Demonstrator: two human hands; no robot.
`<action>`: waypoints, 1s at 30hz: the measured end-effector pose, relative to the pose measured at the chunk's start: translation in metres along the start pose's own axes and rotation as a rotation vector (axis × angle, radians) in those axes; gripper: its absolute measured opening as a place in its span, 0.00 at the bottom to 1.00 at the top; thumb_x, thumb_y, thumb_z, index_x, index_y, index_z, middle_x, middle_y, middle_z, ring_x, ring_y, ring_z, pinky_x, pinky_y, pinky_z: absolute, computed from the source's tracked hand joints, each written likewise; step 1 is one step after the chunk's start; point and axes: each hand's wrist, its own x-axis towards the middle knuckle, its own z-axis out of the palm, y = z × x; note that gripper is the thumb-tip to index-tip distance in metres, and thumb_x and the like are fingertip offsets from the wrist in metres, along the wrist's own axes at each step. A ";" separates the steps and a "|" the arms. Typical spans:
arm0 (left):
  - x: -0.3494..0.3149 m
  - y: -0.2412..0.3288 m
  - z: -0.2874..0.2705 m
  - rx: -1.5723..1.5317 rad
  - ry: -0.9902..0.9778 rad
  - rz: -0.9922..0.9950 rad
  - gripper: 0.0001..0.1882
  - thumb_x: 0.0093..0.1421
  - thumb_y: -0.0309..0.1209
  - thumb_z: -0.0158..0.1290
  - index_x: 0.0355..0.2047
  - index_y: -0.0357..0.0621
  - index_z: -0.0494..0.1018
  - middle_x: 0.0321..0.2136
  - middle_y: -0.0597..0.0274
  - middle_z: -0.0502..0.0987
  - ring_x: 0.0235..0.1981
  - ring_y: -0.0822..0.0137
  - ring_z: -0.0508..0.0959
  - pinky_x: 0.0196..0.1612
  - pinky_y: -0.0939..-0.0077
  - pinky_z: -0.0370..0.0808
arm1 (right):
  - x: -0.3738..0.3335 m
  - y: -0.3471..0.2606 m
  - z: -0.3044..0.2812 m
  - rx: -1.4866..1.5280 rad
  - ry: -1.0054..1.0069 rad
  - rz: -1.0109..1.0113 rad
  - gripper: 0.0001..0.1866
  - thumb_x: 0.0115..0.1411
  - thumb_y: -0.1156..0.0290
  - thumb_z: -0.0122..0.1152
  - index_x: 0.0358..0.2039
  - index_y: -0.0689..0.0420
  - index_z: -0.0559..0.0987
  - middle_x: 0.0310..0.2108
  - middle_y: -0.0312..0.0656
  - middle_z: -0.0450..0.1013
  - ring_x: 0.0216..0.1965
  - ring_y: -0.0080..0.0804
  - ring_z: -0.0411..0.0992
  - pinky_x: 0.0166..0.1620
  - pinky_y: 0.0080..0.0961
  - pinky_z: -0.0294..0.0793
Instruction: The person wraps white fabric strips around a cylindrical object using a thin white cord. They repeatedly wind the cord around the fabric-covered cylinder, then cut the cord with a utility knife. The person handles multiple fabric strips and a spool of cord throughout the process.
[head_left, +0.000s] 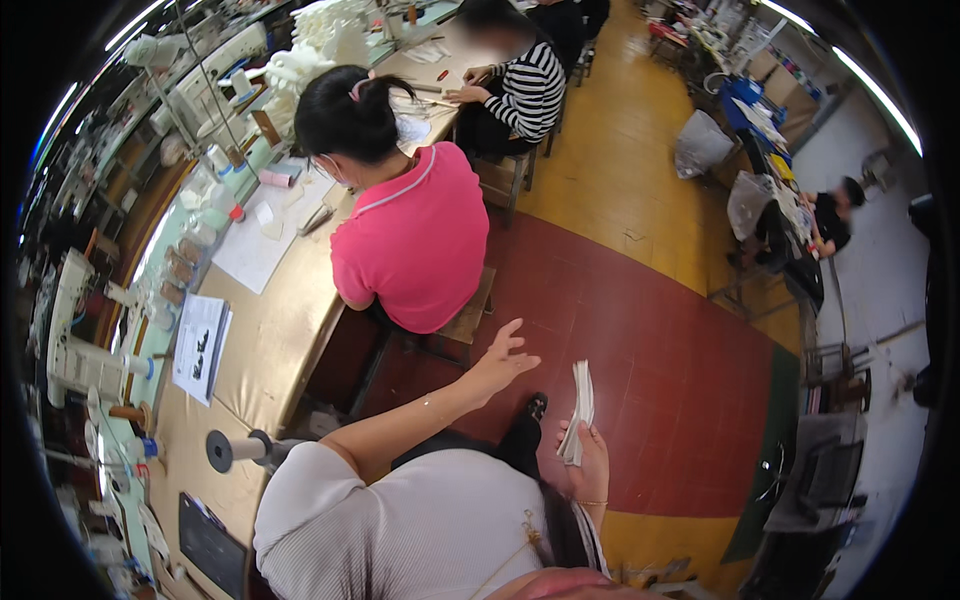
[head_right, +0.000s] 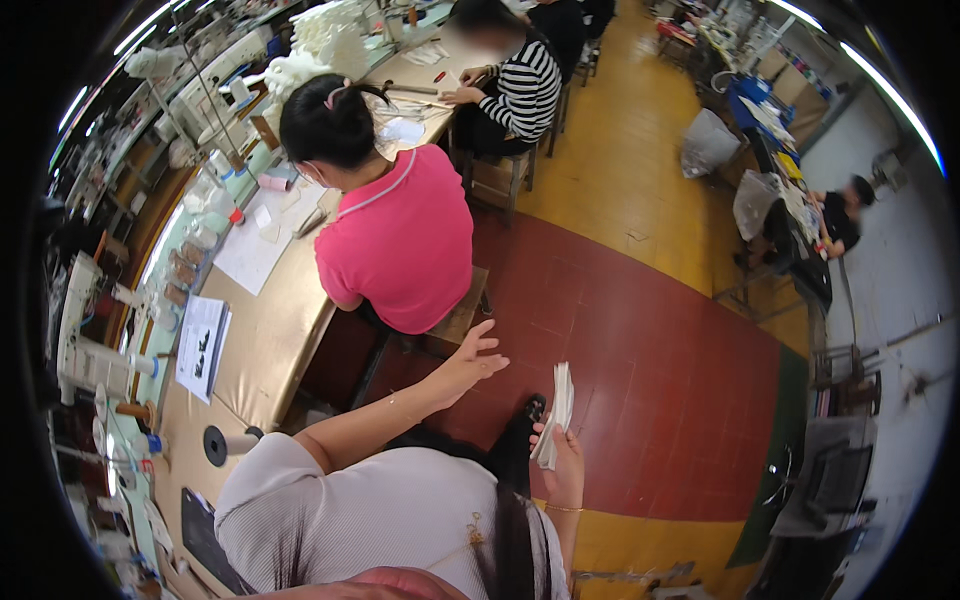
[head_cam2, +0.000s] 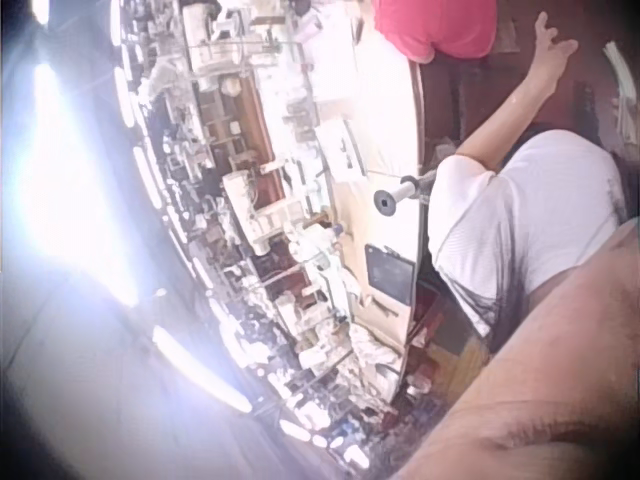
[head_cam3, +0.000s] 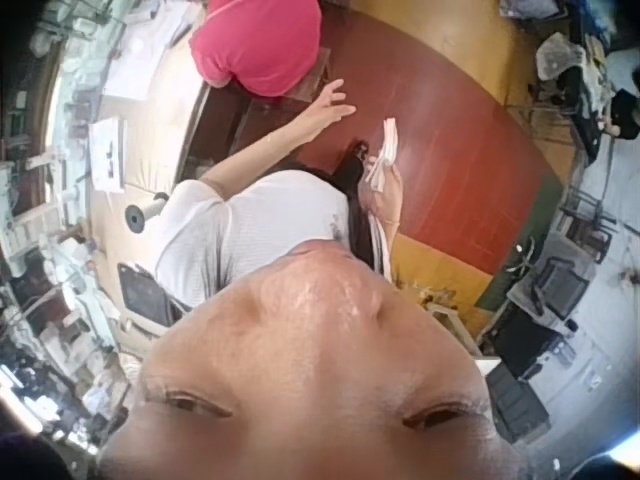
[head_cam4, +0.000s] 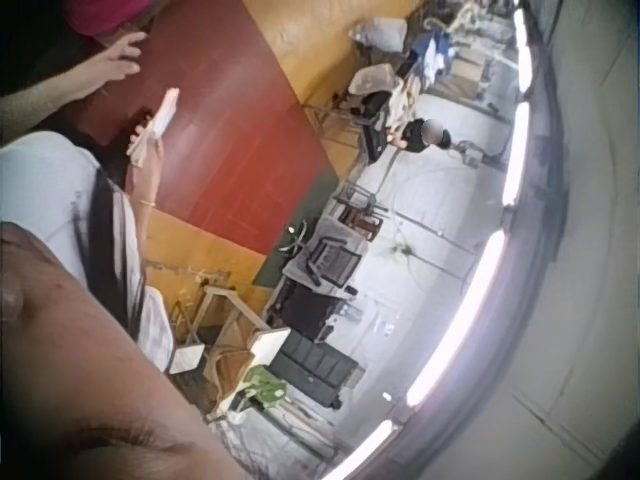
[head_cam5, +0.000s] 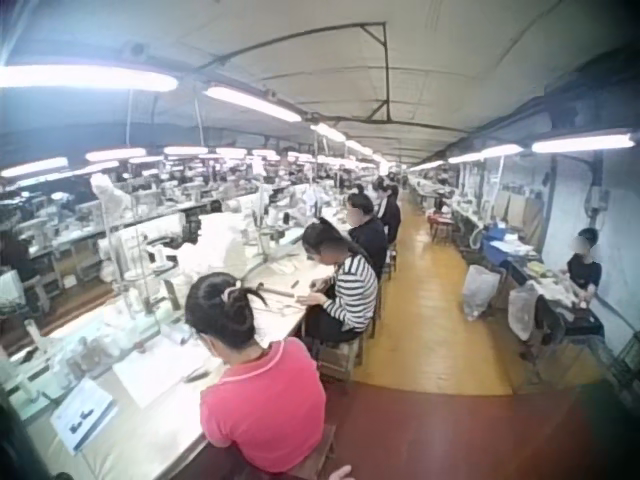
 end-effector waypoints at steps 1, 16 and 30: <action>0.017 0.002 0.014 0.003 -0.001 0.015 0.45 0.67 0.33 0.57 0.75 0.56 0.40 0.68 0.48 0.54 0.64 0.61 0.64 0.64 0.60 0.62 | 0.017 -0.015 -0.012 0.004 -0.012 0.021 0.16 0.73 0.67 0.52 0.57 0.61 0.74 0.40 0.46 0.80 0.35 0.33 0.80 0.38 0.30 0.82; 0.188 0.062 0.063 -0.046 0.439 -0.056 0.42 0.67 0.34 0.57 0.74 0.53 0.45 0.65 0.48 0.60 0.60 0.61 0.70 0.61 0.67 0.68 | 0.329 -0.224 -0.062 -0.025 -0.279 0.289 0.18 0.73 0.64 0.54 0.58 0.58 0.72 0.44 0.44 0.79 0.38 0.33 0.78 0.38 0.31 0.81; 0.347 0.178 -0.022 -0.078 0.555 0.097 0.37 0.68 0.34 0.57 0.72 0.46 0.52 0.57 0.50 0.69 0.57 0.64 0.72 0.59 0.73 0.70 | 0.553 -0.281 0.146 -0.302 -0.557 0.484 0.19 0.72 0.67 0.54 0.61 0.55 0.71 0.47 0.45 0.78 0.42 0.35 0.79 0.42 0.35 0.83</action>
